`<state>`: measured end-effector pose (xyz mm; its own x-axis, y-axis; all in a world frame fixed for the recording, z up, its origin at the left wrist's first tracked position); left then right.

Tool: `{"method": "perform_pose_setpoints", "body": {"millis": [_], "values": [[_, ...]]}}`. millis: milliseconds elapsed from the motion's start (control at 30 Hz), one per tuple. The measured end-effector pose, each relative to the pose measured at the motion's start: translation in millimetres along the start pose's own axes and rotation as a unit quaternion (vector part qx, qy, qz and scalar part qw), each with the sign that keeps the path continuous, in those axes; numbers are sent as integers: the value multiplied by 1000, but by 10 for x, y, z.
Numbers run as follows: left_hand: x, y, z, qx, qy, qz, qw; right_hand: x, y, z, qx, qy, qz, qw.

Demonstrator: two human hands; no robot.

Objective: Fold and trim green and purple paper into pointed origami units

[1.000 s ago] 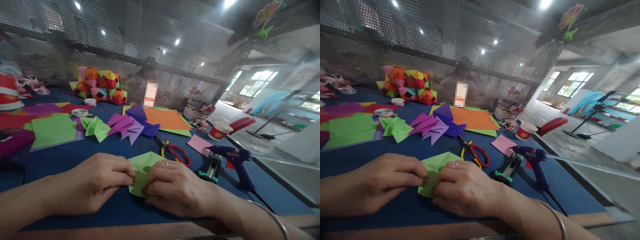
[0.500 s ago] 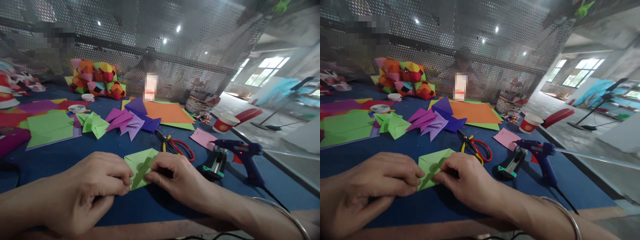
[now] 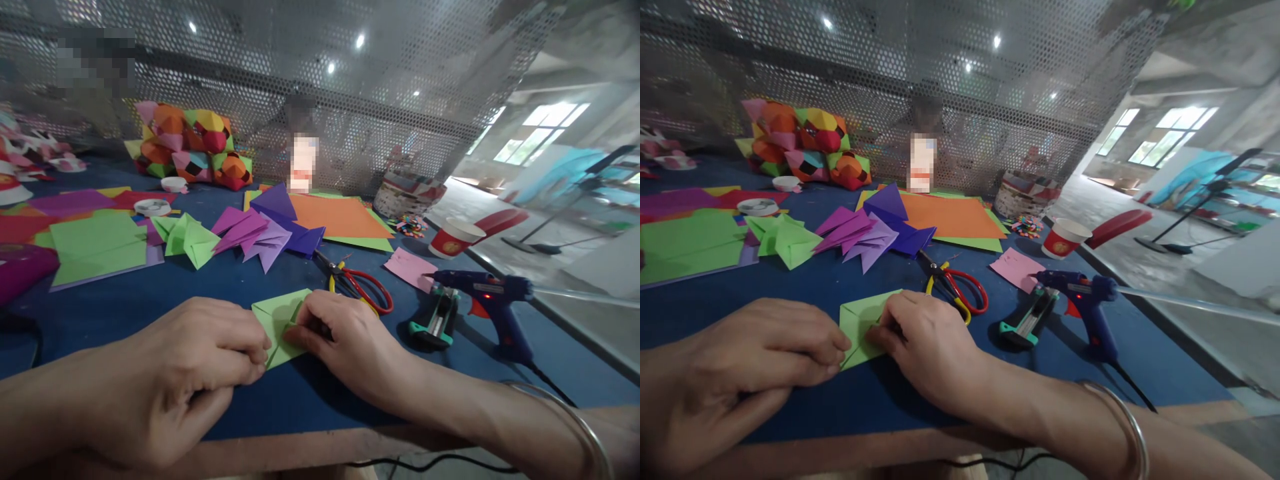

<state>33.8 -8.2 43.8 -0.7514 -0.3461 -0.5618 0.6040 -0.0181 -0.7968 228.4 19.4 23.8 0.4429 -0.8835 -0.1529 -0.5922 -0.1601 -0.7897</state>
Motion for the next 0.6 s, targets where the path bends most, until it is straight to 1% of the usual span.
{"method": "perform_pose_setpoints", "body": {"millis": [100,200,267,367,400,533,600], "values": [[10,-13,-3,-11,-7,-4,1000,5,3,-11,13,-6,-3,1000],[8,-14,-25,-42,-37,-18,998,10,5,-16,15,-14,-6,1000],[-18,0,-25,-46,-31,-40,998,9,4,-16,16,-20,-8,1000],[-55,30,-7,-37,0,-69,997,2,2,-10,19,-20,-10,1000],[-55,39,-7,-34,-1,-72,997,-1,0,-7,19,-19,-11,1000],[25,76,-42,-34,-55,-61,996,2,-12,5,15,-14,-8,1000],[73,103,-43,-29,-54,-57,996,19,-22,9,2,-12,-5,1000]]}}
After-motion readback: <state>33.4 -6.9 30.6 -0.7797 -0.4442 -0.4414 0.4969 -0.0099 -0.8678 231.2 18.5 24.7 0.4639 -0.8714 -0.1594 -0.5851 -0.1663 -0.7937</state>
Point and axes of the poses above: each hand's wrist, its own x-axis away from the middle knuckle, its own y-axis out of the palm, z = x × y, the point moved 5 cm from there along -x, towards the middle knuckle, and after that the axes turned 4 degrees about -x, right-handed, at the moved point
